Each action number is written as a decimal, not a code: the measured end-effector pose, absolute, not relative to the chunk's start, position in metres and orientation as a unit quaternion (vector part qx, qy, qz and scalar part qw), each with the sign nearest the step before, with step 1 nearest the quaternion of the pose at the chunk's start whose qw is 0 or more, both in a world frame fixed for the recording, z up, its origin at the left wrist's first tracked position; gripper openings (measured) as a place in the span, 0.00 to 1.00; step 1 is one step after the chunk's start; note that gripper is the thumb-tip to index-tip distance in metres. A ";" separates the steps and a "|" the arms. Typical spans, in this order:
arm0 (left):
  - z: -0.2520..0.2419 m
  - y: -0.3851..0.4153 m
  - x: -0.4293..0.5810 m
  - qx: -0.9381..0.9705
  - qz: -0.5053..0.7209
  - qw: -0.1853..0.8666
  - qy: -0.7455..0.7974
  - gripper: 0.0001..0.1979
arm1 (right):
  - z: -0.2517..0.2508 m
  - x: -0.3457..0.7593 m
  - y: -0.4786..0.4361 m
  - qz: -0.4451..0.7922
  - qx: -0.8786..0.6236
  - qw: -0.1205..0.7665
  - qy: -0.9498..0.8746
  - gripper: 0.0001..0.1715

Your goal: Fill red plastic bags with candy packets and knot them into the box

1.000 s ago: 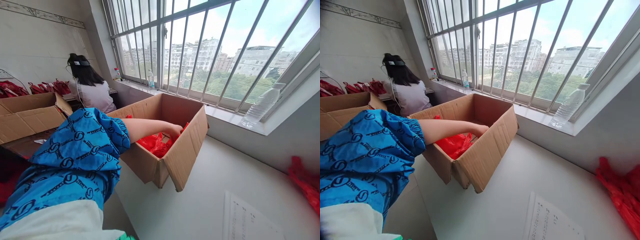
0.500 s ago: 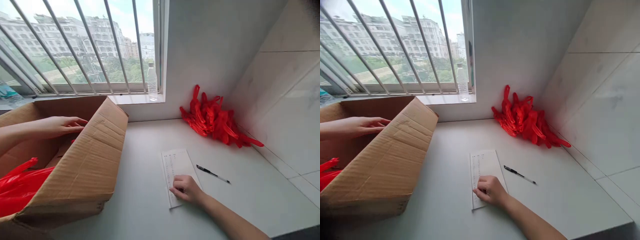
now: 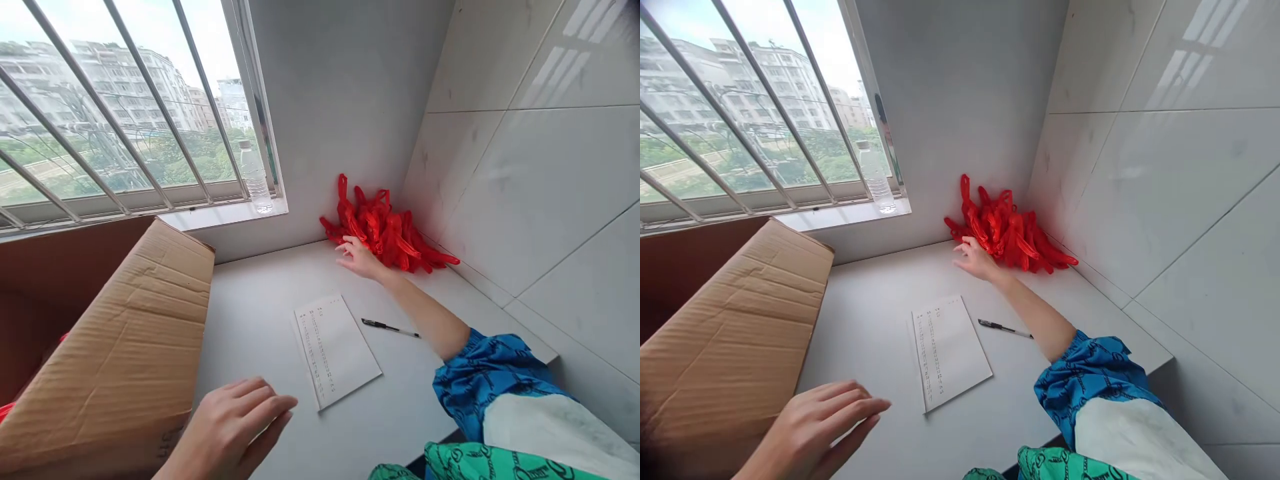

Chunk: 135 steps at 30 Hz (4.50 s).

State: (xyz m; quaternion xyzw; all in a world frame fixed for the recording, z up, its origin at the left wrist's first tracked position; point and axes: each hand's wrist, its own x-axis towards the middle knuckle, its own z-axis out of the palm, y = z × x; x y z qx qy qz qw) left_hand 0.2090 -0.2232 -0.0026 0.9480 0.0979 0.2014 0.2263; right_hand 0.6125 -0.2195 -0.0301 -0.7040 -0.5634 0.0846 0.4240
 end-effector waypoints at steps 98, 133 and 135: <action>-0.022 -0.215 0.276 0.878 0.369 0.254 0.170 0.11 | -0.026 0.525 -0.322 0.042 -0.667 0.353 -0.655 0.10; -0.043 -0.222 0.318 0.947 0.076 0.134 0.283 0.20 | -0.048 0.515 -0.296 0.027 -0.756 0.126 -0.642 0.04; -0.051 -0.212 0.313 0.937 0.078 0.137 0.311 0.09 | -0.054 0.522 -0.301 0.056 -0.745 0.131 -0.651 0.10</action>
